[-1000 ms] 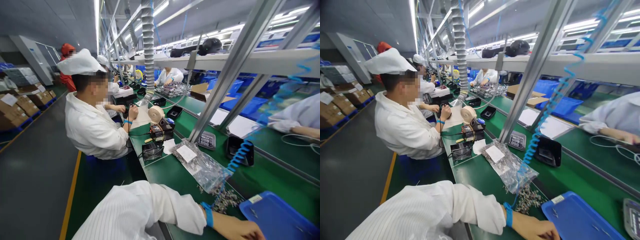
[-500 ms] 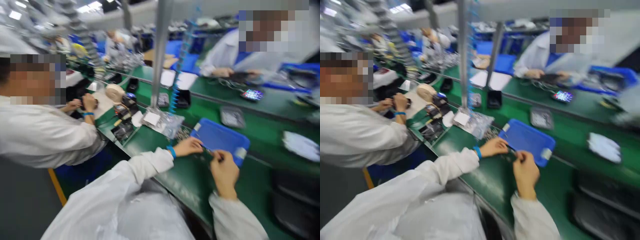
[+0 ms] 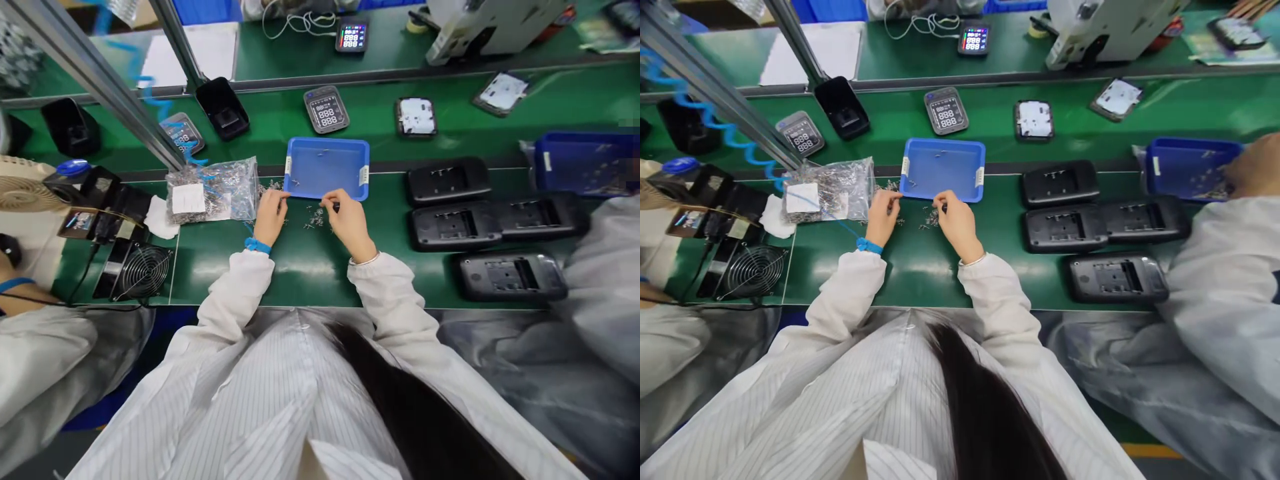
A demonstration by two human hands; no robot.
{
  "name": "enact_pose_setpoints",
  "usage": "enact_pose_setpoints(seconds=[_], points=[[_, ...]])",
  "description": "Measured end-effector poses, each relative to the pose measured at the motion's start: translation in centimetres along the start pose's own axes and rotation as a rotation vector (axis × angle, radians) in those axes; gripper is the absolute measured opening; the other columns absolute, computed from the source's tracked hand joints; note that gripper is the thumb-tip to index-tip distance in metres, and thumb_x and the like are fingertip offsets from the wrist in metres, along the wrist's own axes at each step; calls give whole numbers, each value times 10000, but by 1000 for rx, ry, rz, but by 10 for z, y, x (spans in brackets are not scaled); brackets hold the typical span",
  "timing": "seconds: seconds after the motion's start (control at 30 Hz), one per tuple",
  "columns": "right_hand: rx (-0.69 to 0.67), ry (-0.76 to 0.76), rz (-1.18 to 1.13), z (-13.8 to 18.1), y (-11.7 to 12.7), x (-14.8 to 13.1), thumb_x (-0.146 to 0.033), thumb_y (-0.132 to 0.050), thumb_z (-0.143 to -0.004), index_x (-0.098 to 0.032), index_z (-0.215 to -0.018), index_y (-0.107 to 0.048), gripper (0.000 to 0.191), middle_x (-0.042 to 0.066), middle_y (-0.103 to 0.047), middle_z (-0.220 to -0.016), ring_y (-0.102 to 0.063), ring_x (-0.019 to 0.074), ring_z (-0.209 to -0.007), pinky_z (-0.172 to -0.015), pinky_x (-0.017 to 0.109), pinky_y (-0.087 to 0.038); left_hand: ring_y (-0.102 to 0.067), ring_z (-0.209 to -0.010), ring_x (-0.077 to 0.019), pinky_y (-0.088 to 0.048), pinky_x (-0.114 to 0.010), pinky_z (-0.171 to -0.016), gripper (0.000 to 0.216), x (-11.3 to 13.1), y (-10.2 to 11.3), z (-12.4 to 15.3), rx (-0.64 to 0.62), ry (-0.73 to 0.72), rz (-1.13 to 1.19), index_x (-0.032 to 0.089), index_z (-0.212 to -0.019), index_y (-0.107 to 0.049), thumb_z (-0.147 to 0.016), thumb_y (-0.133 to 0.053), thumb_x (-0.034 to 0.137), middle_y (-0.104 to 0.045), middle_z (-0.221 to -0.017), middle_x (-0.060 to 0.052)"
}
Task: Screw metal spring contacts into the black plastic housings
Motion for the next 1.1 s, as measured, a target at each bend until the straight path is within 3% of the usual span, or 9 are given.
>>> enact_pose_setpoints(seconds=[0.13, 0.3, 0.47, 0.57, 0.63, 0.73, 0.87, 1.1], points=[[-50, -40, 83, -6, 6, 7, -256, -435, -945, -189, -1035, -627, 223, 56, -706, -1022, -642, 202, -954, -868, 313, -452, -571, -958, -206, -474, -353, -884, 169, -2, -1, 1, -40, 2, -100, 182, -1007, -631, -918, -498, 128, -643, -974, -72], [-240, -42, 415, -18, -14, -8, -374, -457, -968, -174, -1008, -660, 288, 99, -669, -1059, -631, 249, -940, -778, 329, -442, -564, -941, -225, -457, -396, -909, 145, -1, -12, 3, -79, 6, -165, 182, -963, -666, -885, -558, 125, -645, -947, -66], [-272, 32, 529, -10, -20, -34, -233, -315, -996, -150, -1127, -596, 321, 129, -613, -1177, -627, 200, -835, -688, 300, -395, -614, -1012, -211, -485, -395, -941, 162, 8, -6, 2, -86, -63, -23, 180, -1045, -680, -915, -585, 180, -681, -1024, -77], [-230, 43, 317, 20, 2, -40, -236, -367, -984, -175, -1090, -590, 255, 87, -626, -1143, -615, 172, -839, -687, 280, -382, -647, -1047, -168, -515, -332, -943, 186, 31, 10, 9, -169, -161, 233, 200, -1089, -688, -938, -580, 216, -708, -1093, -64], [-252, 15, 101, 44, 19, -36, -243, -443, -955, -177, -1001, -609, 185, 61, -650, -1058, -608, 159, -869, -721, 265, -389, -675, -978, -142, -538, -290, -895, 160, 50, 20, 19, -255, -194, 350, 218, -1044, -709, -934, -594, 231, -733, -1031, -38], [-384, -93, -187, 75, 39, -22, -271, -519, -906, -177, -887, -631, 147, 29, -672, -906, -592, 138, -821, -750, 255, -395, -697, -867, -128, -557, -253, -811, 148, 75, 25, 35, -447, -202, 458, 226, -1014, -721, -911, -633, 284, -746, -932, -23], [-623, -195, -420, 101, 54, -2, -389, -551, -867, -170, -851, -654, 243, 2, -643, -760, -535, 109, -694, -680, 245, -376, -699, -768, -109, -547, -208, -729, 179, 98, 17, 46, -700, -212, 570, 217, -997, -718, -918, -613, 339, -740, -853, -13], [-697, -350, -712, 124, 64, 23, -603, -583, -828, -154, -860, -588, 450, -92, -396, -472, -306, 50, -407, -442, 207, -239, -691, -843, -104, -544, -192, -780, 155, 123, 2, 44, -790, -420, 571, 199, -1031, -674, -951, -564, 274, -724, -933, -31]])
Point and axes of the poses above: each hand's wrist, its own z-axis away from the middle knuckle, its own y-axis out of the back of the hand, x = y × z, the point moved 2 cm from there along -z, towards the middle knuckle
